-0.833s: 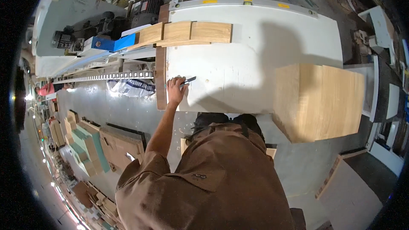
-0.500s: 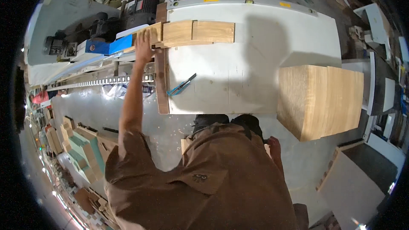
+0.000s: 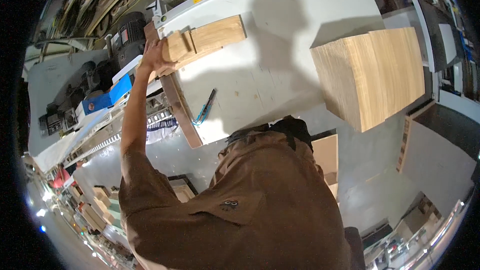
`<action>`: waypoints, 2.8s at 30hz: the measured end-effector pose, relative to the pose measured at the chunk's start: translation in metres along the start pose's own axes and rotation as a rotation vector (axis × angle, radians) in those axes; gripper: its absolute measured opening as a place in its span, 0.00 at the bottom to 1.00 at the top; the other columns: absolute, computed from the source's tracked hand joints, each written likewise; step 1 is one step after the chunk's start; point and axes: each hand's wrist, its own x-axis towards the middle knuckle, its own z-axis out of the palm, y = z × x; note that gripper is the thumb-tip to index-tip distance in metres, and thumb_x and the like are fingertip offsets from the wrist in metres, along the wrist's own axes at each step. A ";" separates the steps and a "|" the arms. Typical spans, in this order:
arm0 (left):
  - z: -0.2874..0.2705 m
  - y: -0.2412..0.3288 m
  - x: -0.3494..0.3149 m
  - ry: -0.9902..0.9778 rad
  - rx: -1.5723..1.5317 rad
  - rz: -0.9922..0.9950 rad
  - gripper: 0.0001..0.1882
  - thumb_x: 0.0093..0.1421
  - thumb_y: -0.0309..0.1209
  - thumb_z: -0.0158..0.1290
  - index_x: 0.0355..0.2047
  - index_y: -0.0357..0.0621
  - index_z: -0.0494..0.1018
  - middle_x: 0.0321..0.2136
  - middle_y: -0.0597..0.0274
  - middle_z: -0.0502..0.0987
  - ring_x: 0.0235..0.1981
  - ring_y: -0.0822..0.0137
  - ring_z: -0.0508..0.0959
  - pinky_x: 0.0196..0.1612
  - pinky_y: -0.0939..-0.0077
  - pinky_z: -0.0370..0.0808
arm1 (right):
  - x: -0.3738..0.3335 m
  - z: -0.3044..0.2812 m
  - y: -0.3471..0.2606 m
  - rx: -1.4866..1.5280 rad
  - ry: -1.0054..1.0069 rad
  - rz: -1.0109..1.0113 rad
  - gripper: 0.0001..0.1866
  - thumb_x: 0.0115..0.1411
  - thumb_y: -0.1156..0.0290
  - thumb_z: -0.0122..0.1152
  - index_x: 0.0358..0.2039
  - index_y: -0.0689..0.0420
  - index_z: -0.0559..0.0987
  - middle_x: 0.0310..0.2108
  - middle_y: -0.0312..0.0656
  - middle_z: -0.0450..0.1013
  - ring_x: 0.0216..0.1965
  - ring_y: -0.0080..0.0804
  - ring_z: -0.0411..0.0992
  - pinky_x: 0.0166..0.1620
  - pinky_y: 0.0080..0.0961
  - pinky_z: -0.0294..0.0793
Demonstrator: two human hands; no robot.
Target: The recorder is sorting, inspecting, and stacking wooden boards in a factory setting, occasionally using a marker to mark specific pieces.
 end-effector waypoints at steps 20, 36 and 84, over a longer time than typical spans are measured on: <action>0.002 0.079 0.043 -0.221 -0.569 0.147 0.57 0.31 0.49 0.81 0.63 0.40 0.74 0.53 0.45 0.82 0.59 0.50 0.78 0.62 0.63 0.73 | 0.004 0.021 -0.187 -0.132 0.203 -0.104 0.29 0.69 0.49 0.64 0.59 0.59 0.77 0.50 0.52 0.80 0.51 0.47 0.80 0.52 0.42 0.79; 0.020 0.274 -0.045 0.361 -0.400 0.250 0.39 0.45 0.38 0.75 0.57 0.42 0.73 0.48 0.53 0.80 0.52 0.51 0.79 0.64 0.54 0.70 | 0.066 0.043 -0.327 -0.249 0.066 -0.459 0.27 0.68 0.62 0.65 0.63 0.58 0.73 0.59 0.52 0.74 0.55 0.46 0.77 0.58 0.42 0.76; 0.152 0.090 -0.292 0.332 -0.983 -0.656 0.20 0.74 0.42 0.55 0.56 0.39 0.77 0.40 0.47 0.85 0.40 0.62 0.84 0.45 0.67 0.77 | 0.148 0.181 -0.489 -1.098 0.138 -1.060 0.41 0.52 0.60 0.78 0.62 0.59 0.68 0.58 0.51 0.70 0.60 0.50 0.68 0.66 0.46 0.64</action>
